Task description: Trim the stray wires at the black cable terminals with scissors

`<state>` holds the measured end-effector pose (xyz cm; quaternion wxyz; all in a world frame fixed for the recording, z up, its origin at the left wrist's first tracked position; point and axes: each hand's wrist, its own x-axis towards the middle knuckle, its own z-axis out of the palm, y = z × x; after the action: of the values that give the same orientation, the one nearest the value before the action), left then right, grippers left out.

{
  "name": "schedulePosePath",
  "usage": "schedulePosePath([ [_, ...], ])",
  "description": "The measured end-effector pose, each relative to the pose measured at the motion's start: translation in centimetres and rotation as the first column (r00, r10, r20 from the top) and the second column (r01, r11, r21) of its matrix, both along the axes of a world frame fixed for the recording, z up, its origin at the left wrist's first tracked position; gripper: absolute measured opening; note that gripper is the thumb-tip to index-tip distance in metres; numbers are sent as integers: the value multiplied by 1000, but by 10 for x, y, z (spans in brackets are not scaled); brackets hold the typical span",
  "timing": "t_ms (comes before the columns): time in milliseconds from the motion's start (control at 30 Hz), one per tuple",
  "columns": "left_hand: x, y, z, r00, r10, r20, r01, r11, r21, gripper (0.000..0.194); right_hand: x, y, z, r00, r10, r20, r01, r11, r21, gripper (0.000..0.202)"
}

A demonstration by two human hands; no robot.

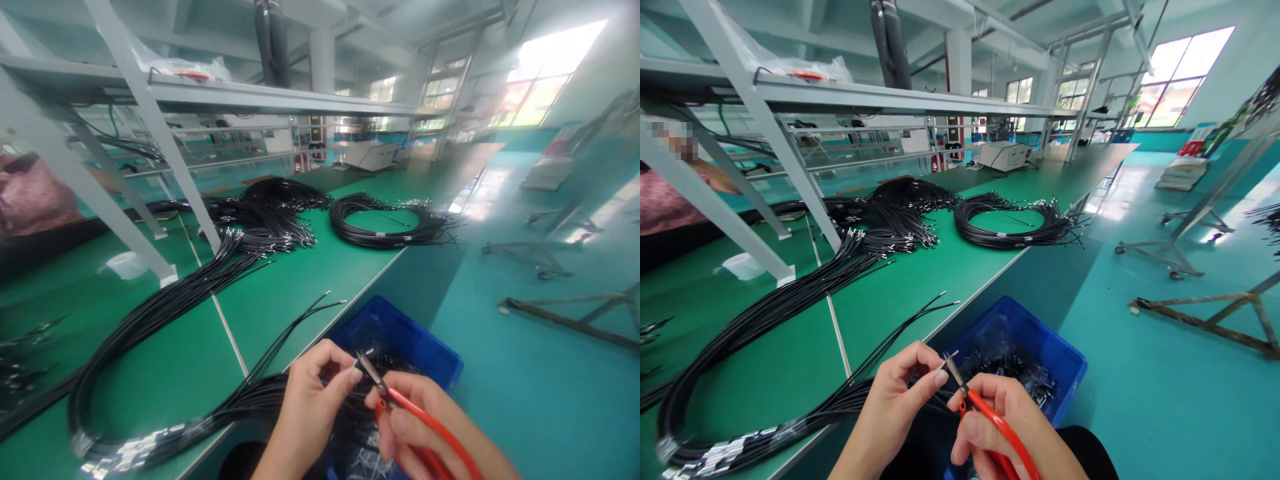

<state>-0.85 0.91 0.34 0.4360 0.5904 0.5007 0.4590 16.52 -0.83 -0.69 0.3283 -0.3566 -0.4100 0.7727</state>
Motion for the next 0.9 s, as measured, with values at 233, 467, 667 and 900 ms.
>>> schedulePosePath([
  [233, 3, 4, -6, 999, 1, -49, 0, 1000, 22, 12, -3, 2, -3, 958, -24, 285, 3, 997, 73, 21],
  [467, 13, 14, -24, 686, -43, -726, 150, 985, 83, 12, 12, -3, -11, 917, -356, 179, 322, 926, 196, 32],
  [667, -47, 50, -24, 492, 322, -809, -305, 934, 186, 10, 6, -3, -10, 890, -413, 194, 375, 904, 205, 41],
  [900, -77, 63, -18, 576, 346, -741, -357, 921, 153, 5, 6, 4, -6, 837, -537, 107, 498, 828, 258, 40],
])
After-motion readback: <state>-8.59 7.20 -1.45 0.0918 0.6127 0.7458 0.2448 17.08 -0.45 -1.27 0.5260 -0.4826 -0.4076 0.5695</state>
